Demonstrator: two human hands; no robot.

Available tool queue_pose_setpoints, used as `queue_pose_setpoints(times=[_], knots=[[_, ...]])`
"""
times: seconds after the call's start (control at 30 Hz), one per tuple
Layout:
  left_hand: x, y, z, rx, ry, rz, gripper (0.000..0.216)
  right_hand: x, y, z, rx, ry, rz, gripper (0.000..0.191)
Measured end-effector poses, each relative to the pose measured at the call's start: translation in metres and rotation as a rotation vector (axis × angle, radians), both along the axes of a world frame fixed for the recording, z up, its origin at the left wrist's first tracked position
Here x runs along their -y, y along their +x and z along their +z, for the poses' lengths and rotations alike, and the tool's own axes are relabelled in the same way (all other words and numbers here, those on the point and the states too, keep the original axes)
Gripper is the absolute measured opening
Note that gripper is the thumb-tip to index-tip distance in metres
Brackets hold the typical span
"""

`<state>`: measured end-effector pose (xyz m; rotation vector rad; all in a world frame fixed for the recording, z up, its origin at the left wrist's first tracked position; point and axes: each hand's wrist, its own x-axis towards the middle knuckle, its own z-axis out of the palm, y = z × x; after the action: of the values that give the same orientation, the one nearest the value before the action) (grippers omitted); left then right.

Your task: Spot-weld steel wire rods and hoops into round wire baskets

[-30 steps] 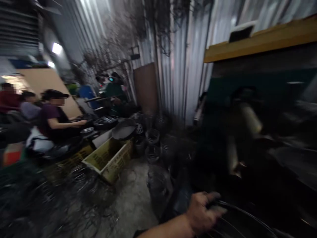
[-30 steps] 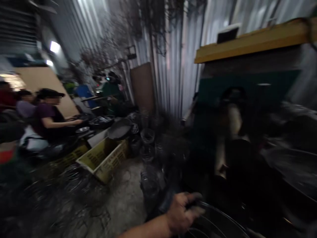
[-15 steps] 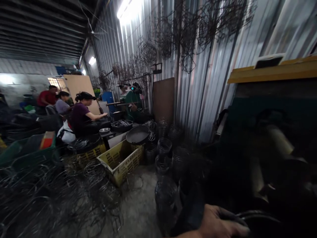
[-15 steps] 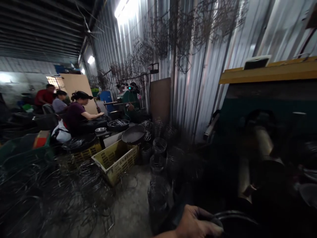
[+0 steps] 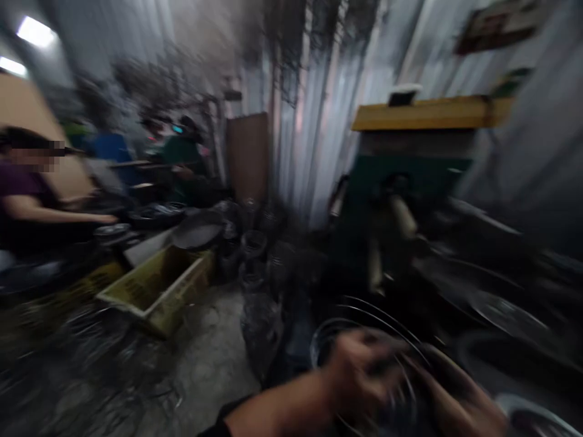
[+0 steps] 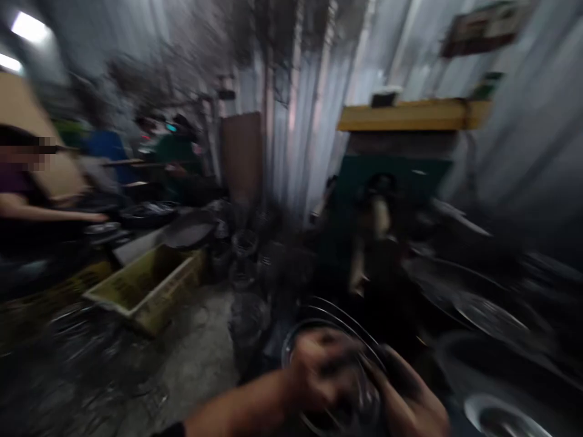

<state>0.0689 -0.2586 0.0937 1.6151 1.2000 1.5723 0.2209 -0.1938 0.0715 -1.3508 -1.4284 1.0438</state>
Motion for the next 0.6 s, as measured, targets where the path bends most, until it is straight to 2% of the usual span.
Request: queue_pose_setpoints(times=[0.03, 0.07, 0.13, 0.17, 0.2, 0.27, 0.4, 0.53, 0.6], knots=[[-0.003, -0.011, -0.004, -0.226, 0.286, 0.215, 0.028, -0.002, 0.008, 0.001, -0.006, -0.021, -0.043, 0.051], [-0.008, -0.021, -0.009, -0.218, 0.367, 0.275, 0.033, -0.004, 0.014, 0.001, -0.091, -0.041, -0.004, 0.053], [-0.024, -0.040, -0.023, -0.197, 0.433, 0.245, 0.046, -0.013, 0.018, 0.000, -0.268, -0.061, 0.053, 0.047], [-0.033, -0.047, -0.029, -0.352, 0.559, 0.326, 0.053, -0.020, 0.018, -0.003, -0.337, -0.077, 0.046, 0.043], [-0.043, -0.052, -0.035, -0.448, 0.604, 0.400, 0.061, -0.027, 0.018, -0.006, -0.402, -0.083, 0.023, 0.039], [-0.059, -0.057, -0.045, -0.513, 0.579, 0.418, 0.068, -0.039, 0.017, -0.013, -0.510, -0.117, -0.003, 0.037], [-0.083, -0.057, -0.059, -0.508, 0.457, 0.256, 0.060, -0.053, 0.020, -0.024, -0.691, -0.229, -0.043, 0.040], [-0.102, -0.058, -0.066, -0.513, 0.416, 0.311, 0.055, -0.064, 0.027, -0.032, -0.765, -0.301, -0.038, 0.040], [-0.107, -0.057, -0.067, -0.507, 0.350, 0.293, 0.052, -0.069, 0.029, -0.035, -0.775, -0.301, -0.021, 0.040]])
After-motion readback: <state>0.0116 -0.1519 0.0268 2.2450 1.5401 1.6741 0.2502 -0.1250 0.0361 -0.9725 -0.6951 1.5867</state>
